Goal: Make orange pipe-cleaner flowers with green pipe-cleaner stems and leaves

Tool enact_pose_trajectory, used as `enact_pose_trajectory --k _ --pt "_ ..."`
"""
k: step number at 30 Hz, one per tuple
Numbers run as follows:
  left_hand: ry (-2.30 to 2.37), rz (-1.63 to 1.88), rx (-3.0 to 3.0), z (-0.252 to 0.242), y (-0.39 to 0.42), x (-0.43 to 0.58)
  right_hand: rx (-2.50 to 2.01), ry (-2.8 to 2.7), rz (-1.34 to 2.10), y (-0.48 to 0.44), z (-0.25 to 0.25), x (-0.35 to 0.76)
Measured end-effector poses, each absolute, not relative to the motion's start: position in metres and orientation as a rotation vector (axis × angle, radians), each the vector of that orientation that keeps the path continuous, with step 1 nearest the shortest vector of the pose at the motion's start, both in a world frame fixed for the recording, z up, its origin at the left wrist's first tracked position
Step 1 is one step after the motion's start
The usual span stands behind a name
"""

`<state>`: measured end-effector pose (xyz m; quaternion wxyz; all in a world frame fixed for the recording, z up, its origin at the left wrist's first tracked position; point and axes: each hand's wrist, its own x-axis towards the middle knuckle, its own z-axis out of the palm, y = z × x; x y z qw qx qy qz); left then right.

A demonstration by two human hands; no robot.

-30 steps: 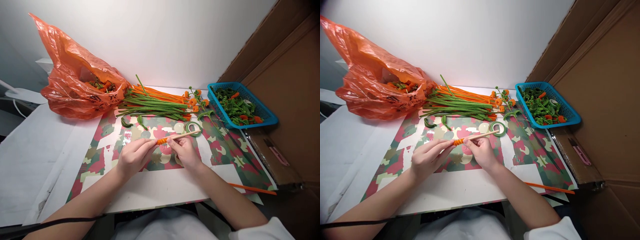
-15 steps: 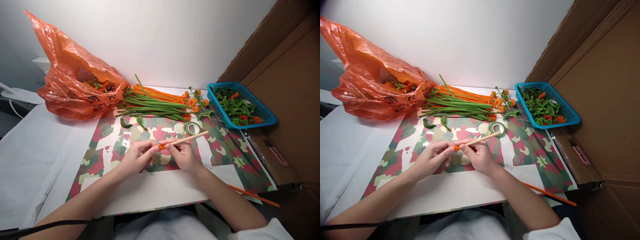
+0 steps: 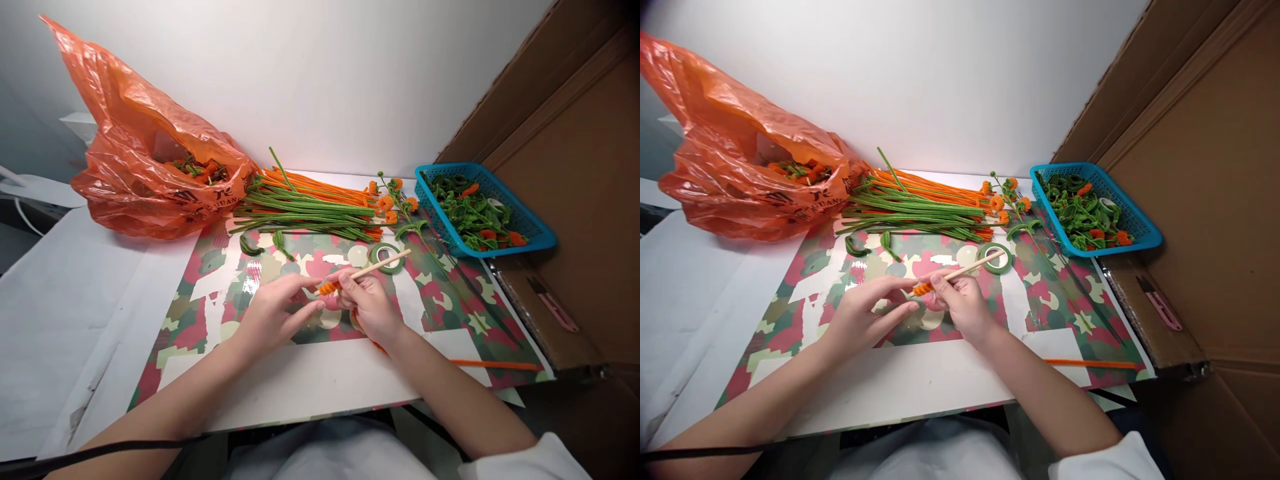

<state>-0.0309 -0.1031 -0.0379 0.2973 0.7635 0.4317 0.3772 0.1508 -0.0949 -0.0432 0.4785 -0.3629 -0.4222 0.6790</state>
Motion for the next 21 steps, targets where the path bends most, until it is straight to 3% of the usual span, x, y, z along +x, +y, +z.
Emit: enact_pose_trajectory --k 4,9,21 --pt "1.196 1.240 2.482 -0.043 -0.104 -0.031 -0.812 -0.853 1.801 -0.093 -0.043 0.150" --pt "1.199 1.266 2.622 -0.043 -0.104 -0.030 -0.845 -0.805 1.868 -0.094 -0.040 0.148" --pt "1.277 1.118 2.369 -0.041 -0.106 -0.030 -0.970 -0.968 1.760 -0.093 -0.030 0.152"
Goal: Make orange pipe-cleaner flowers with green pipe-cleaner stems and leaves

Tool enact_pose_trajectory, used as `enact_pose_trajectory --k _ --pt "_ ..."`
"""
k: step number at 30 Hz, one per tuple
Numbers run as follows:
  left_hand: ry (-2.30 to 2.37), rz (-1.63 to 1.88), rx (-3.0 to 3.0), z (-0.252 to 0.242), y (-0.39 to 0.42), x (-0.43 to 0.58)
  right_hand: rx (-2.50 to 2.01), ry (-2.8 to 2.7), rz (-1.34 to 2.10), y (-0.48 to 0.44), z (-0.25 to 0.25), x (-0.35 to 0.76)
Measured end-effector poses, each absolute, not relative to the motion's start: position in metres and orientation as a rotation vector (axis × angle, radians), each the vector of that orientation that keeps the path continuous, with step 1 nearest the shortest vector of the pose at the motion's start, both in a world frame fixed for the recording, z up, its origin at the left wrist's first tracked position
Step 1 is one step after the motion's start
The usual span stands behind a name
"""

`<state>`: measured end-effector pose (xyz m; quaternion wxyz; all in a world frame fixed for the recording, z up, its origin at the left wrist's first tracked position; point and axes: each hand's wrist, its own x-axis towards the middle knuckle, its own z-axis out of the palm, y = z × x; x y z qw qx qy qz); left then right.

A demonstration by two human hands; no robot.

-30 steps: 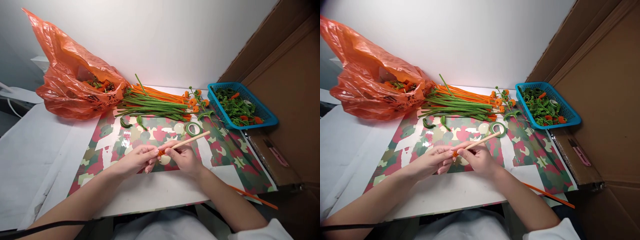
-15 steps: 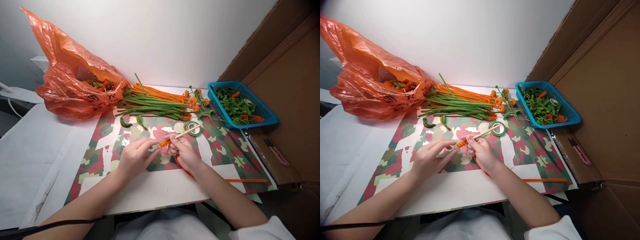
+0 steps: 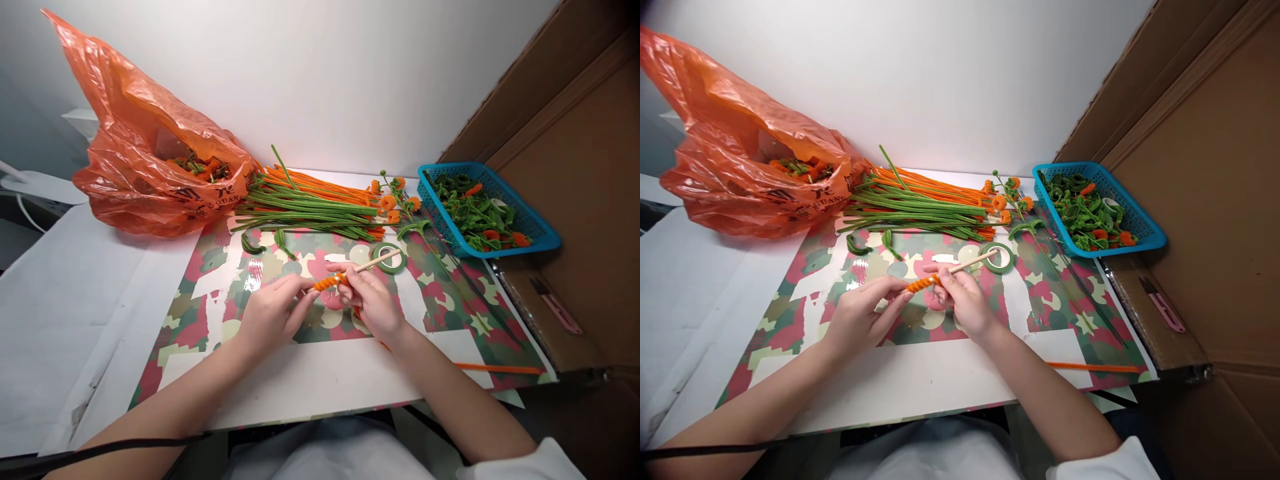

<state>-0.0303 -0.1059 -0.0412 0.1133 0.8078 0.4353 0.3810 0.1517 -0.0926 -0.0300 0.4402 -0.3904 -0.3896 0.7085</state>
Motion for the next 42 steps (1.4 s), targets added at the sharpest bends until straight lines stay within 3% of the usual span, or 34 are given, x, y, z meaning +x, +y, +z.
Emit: enact_pose_trajectory --k 18,33,42 --pt "1.220 1.150 2.403 -0.042 -0.103 -0.032 -1.073 -0.998 1.613 -0.089 -0.034 0.158" --pt "1.135 1.284 2.644 -0.039 -0.100 -0.037 -0.907 -0.813 1.911 -0.091 -0.036 0.156" --pt "1.169 1.241 2.567 -0.044 -0.104 -0.030 -0.888 -0.906 1.825 -0.096 -0.044 0.153"
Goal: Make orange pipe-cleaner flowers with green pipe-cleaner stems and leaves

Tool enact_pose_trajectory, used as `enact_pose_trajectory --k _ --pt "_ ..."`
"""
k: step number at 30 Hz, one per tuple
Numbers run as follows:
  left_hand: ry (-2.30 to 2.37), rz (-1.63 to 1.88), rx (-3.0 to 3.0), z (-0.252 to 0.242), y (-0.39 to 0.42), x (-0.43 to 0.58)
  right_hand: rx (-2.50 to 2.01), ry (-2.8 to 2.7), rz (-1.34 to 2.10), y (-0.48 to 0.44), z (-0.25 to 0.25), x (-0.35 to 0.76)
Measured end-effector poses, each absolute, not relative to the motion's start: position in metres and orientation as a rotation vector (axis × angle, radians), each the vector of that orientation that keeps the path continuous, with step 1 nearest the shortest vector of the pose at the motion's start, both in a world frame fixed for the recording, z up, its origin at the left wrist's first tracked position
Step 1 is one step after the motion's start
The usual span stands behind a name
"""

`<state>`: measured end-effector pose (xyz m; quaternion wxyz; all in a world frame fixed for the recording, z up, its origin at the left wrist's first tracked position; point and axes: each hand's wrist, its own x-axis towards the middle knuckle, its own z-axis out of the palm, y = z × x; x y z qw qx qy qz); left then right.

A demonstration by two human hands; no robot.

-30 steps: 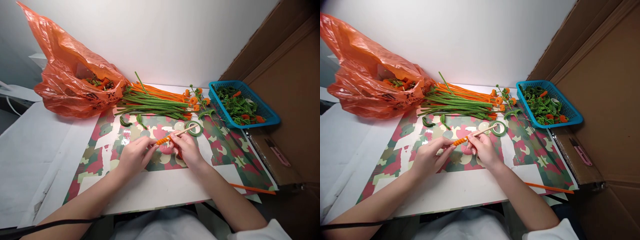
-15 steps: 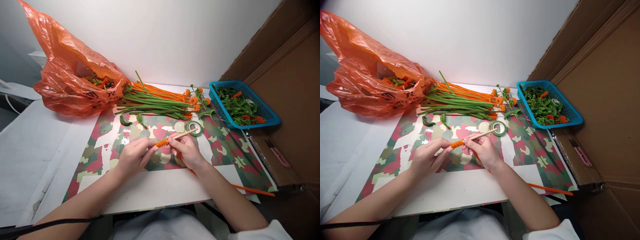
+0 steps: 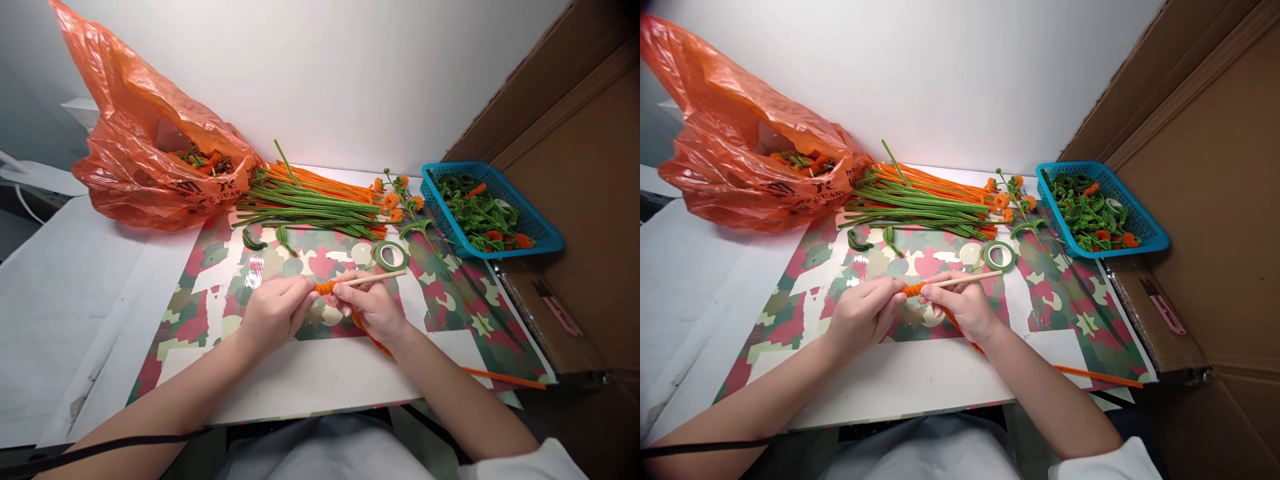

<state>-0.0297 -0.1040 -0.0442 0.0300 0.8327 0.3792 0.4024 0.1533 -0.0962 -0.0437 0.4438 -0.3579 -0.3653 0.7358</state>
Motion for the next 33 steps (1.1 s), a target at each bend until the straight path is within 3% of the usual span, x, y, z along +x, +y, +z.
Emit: enact_pose_trajectory --k 12,18,33 --pt "0.997 0.674 1.495 -0.024 -0.108 -0.026 -1.016 -1.170 1.604 -0.101 -0.039 0.147" --pt "0.807 0.582 1.063 -0.027 -0.105 -0.028 -0.945 -1.409 1.390 -0.099 -0.035 0.155" --pt "0.663 0.283 0.703 -0.026 -0.100 -0.038 -0.685 -1.732 1.011 -0.094 -0.037 0.163"
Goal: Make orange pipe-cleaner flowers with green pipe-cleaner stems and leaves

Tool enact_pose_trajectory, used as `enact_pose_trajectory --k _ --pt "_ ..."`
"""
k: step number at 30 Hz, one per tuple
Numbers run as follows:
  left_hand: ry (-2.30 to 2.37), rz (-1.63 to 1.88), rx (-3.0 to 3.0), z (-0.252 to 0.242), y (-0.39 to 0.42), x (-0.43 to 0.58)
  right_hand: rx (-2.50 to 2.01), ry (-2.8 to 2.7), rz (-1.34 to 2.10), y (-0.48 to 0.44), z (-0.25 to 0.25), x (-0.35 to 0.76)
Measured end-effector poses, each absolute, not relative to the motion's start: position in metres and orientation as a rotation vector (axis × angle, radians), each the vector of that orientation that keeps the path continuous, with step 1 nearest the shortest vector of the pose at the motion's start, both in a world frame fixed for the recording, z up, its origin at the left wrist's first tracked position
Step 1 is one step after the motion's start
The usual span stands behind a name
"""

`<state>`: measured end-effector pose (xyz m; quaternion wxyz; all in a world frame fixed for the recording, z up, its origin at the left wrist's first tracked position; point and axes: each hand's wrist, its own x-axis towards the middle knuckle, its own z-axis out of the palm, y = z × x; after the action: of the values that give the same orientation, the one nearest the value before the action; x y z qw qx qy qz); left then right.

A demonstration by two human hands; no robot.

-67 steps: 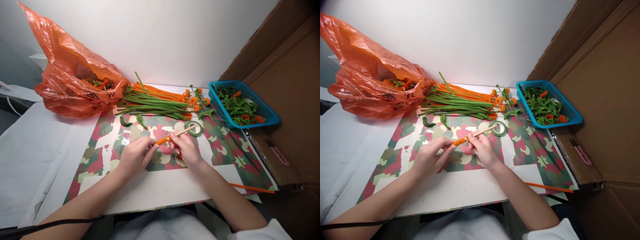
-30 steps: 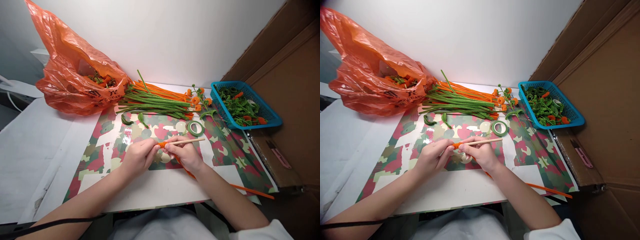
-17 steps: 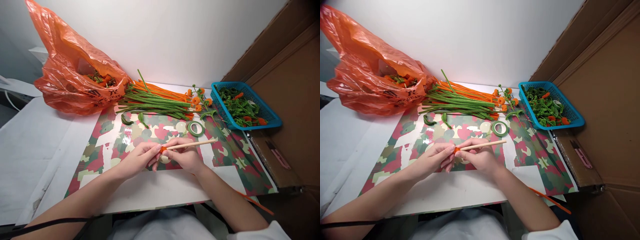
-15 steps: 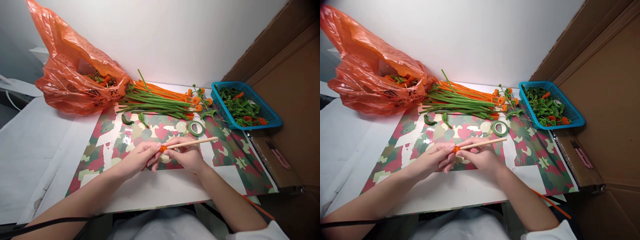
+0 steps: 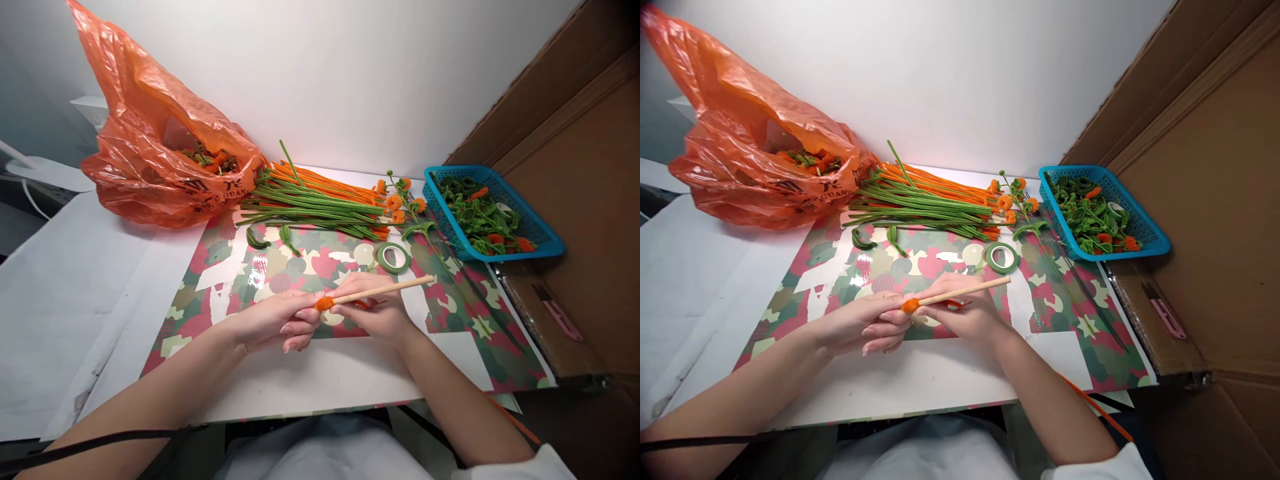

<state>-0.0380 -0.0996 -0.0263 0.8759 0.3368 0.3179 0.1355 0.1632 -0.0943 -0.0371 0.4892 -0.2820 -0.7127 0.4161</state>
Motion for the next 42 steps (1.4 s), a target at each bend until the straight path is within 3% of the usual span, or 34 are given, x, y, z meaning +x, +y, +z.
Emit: enact_pose_trajectory --k 4,9,16,21,32,42 --pt "0.774 0.355 0.754 -0.030 -0.099 -0.033 -0.825 -1.642 1.067 -0.096 -0.039 0.157" --pt "1.021 0.707 1.075 -0.036 -0.100 -0.027 -1.015 -1.467 1.099 -0.093 -0.039 0.155" --pt "1.165 1.267 2.047 -0.036 -0.103 -0.030 -1.044 -1.071 1.424 -0.089 -0.041 0.152" --pt "1.145 1.436 2.224 -0.033 -0.104 -0.029 -0.947 -0.948 1.648 -0.088 -0.046 0.152" --pt "1.206 1.173 1.888 -0.034 -0.105 -0.030 -1.016 -1.054 1.638 -0.099 -0.041 0.151" --pt "1.084 0.815 1.798 -0.033 -0.099 -0.036 -0.988 -1.515 1.094 -0.097 -0.039 0.157"
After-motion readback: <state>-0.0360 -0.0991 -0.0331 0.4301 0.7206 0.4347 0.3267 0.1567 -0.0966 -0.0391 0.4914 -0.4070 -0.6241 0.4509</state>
